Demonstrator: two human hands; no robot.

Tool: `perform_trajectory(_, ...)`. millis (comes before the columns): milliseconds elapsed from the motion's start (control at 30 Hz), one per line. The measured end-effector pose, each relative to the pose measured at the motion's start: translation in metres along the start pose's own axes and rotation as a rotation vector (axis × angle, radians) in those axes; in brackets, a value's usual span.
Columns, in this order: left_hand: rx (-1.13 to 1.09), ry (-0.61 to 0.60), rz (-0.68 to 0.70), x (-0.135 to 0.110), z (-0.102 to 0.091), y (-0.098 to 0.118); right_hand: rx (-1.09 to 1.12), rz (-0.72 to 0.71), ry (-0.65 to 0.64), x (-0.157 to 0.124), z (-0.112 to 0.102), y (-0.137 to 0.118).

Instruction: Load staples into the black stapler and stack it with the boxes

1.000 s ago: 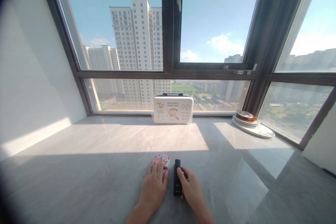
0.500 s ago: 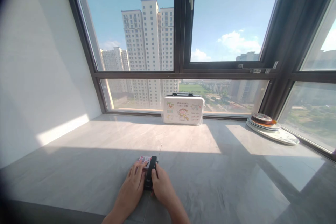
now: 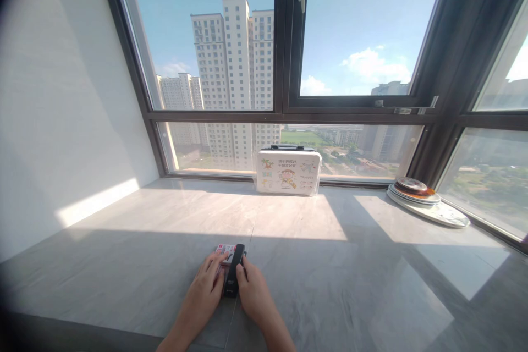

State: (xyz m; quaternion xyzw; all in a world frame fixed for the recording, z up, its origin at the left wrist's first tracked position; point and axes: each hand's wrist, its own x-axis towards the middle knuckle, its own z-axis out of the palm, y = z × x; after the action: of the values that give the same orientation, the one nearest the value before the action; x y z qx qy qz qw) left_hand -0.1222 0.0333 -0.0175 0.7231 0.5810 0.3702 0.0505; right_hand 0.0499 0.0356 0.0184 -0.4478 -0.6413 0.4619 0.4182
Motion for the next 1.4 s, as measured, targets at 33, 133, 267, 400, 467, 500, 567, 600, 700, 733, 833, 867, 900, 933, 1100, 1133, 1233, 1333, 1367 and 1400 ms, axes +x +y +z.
perform_trajectory(33,-0.02,0.002,-0.004,0.001,0.0,-0.001,-0.004,0.001,0.001,0.0,0.0,-0.001)
perform_trajectory(133,-0.065,0.009,-0.012,0.002,0.0,-0.005,-0.006,-0.005,0.007,0.0,0.0,-0.001)
perform_trajectory(267,-0.088,0.022,-0.013,0.003,0.001,-0.008,-0.001,-0.019,0.013,-0.001,0.0,0.0)
perform_trajectory(400,-0.099,0.026,-0.029,0.002,0.0,-0.006,0.002,-0.031,0.029,-0.002,0.001,0.0)
perform_trajectory(467,-0.107,0.03,-0.038,0.002,-0.001,-0.004,-0.003,-0.035,0.028,-0.002,0.002,0.0)
perform_trajectory(500,-0.109,0.032,-0.042,0.002,-0.002,-0.003,-0.006,-0.037,0.027,-0.002,0.002,0.0)
perform_trajectory(567,-0.11,0.034,-0.046,0.002,-0.002,-0.003,-0.013,-0.051,0.027,-0.002,0.002,0.0)
perform_trajectory(600,-0.109,0.036,-0.044,0.001,-0.002,-0.003,-0.014,-0.065,0.026,-0.002,0.002,0.0)
perform_trajectory(700,-0.109,0.048,-0.034,0.001,-0.002,-0.004,-0.016,-0.12,0.025,-0.002,0.002,-0.001)
perform_trajectory(733,-0.109,0.051,-0.032,0.001,-0.002,-0.004,-0.017,-0.132,0.028,-0.002,0.002,-0.002)
perform_trajectory(833,-0.099,0.06,-0.036,0.001,-0.003,-0.002,-0.013,-0.127,0.055,-0.002,0.003,0.001)
perform_trajectory(867,-0.089,0.066,-0.036,0.0,-0.003,0.0,-0.008,-0.109,0.07,-0.002,0.003,0.003)
perform_trajectory(900,-0.078,0.07,-0.035,0.0,-0.004,0.002,-0.001,-0.082,0.088,-0.002,0.004,0.006)
perform_trajectory(933,-0.067,0.073,-0.034,0.0,-0.004,0.004,0.006,-0.049,0.106,-0.001,0.004,0.01)
perform_trajectory(1100,-0.046,0.058,-0.044,-0.003,-0.004,0.009,0.045,0.092,0.193,-0.003,-0.007,0.027)
perform_trajectory(1133,-0.052,0.06,-0.046,-0.003,-0.004,0.008,0.046,0.102,0.21,-0.006,-0.012,0.029)
perform_trajectory(1233,-0.088,0.087,-0.059,-0.002,-0.006,0.004,0.044,0.132,0.258,-0.021,-0.039,0.035)
perform_trajectory(1333,-0.119,0.144,-0.069,-0.003,-0.013,0.006,0.043,0.152,0.321,-0.042,-0.075,0.043)
perform_trajectory(1367,-0.117,0.178,-0.061,-0.004,-0.016,0.011,0.035,0.151,0.347,-0.049,-0.087,0.047)
perform_trajectory(1400,-0.109,0.216,-0.047,-0.006,-0.018,0.018,0.02,0.145,0.375,-0.055,-0.1,0.051)
